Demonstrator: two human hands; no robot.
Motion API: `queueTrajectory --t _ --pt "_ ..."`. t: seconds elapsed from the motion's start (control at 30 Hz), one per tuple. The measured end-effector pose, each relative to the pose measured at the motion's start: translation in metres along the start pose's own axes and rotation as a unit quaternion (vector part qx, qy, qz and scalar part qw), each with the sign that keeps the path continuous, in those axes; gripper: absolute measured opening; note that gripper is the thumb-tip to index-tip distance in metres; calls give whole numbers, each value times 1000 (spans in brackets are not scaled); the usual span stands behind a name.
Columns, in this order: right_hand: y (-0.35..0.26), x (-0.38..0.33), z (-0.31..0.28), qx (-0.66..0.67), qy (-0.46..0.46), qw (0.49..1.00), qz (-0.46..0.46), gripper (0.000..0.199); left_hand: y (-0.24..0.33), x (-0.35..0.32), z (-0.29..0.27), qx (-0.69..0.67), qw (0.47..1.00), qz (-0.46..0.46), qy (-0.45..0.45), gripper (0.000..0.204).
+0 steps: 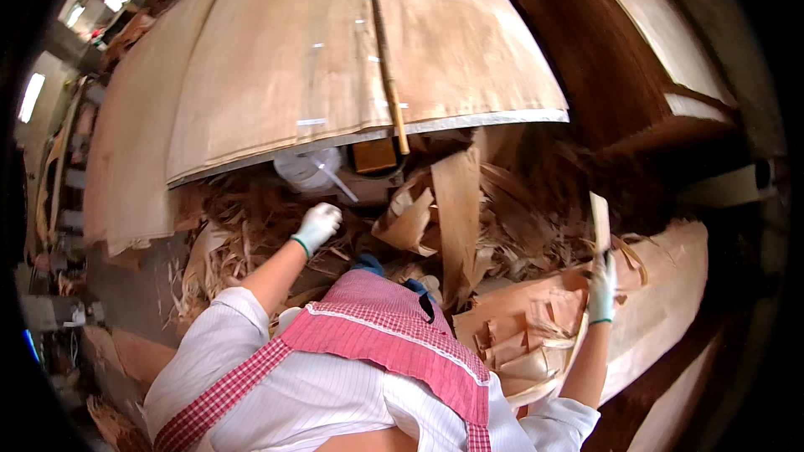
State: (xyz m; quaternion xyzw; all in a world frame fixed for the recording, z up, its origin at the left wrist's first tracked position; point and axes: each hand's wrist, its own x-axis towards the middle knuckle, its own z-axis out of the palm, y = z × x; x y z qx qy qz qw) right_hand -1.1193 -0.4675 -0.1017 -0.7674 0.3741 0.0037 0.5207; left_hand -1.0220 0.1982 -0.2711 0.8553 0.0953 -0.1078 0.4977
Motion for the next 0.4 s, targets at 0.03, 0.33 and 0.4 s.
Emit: queueTrajectory --t 0.03,0.33,0.4 --pt "-24 -21 33 8 -29 996 -82 37 -17 27 -10 -5 1000 -3 25 22" --pt "-195 -139 195 108 -299 946 -61 30 19 104 -35 -216 944 -231 -92 17" --pt "-206 -145 213 117 -309 942 -53 31 33 95 -38 -242 935 -194 -174 18"
